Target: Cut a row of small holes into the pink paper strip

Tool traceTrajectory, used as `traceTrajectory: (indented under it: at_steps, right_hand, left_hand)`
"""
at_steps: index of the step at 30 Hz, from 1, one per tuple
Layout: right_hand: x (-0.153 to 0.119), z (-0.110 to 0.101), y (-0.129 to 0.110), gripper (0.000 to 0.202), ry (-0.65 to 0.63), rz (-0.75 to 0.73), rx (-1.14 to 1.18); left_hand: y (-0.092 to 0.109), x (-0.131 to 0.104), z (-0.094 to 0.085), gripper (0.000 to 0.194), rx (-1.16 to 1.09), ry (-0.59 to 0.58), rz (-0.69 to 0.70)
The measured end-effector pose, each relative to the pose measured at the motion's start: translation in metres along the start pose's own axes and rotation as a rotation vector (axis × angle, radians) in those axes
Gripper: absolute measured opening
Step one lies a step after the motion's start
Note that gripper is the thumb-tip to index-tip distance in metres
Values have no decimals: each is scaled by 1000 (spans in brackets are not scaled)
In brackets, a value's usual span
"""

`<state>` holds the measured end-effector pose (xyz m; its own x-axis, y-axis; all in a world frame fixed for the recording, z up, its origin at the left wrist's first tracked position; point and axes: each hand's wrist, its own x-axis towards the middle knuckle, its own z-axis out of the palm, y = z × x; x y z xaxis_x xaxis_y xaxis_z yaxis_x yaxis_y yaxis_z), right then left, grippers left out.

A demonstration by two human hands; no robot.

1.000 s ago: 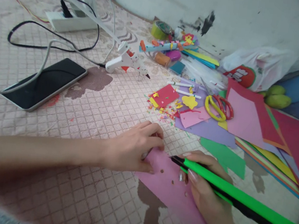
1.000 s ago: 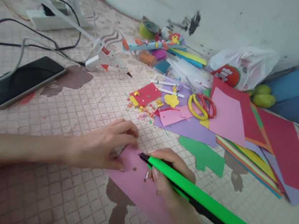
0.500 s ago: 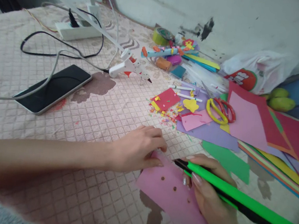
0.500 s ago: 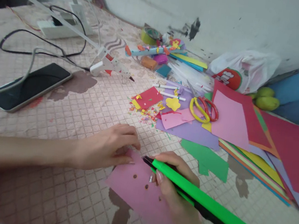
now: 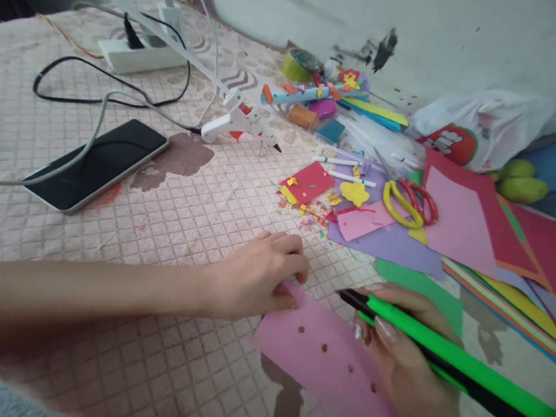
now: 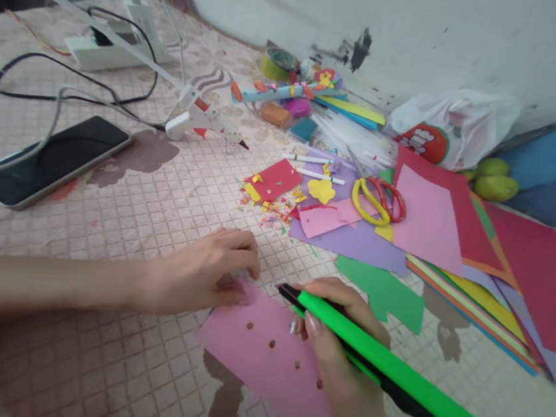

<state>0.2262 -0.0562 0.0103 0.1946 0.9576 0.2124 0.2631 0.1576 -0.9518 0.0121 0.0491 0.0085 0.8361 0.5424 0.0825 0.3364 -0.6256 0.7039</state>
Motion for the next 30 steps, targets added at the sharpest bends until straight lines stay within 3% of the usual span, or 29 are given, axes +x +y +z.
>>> traceTrajectory:
  at_steps: [13,21,26,30]
  right_hand:
    - [0,9,-15,19,-125,-60,-5]
    - [5,22,-26,28,-179,-157,-94]
    - [4,24,-27,26,-159,-109,-82]
    - [7,28,-31,25,-148,-109,-153]
  left_hand:
    - [4,-4,-9,9,14,5,3]
    - [-2,-4,-22,17,7,-178,228]
    - [-3,-9,-24,16,-41,-55,41]
    - [-3,-16,-28,12,-8,-77,-24]
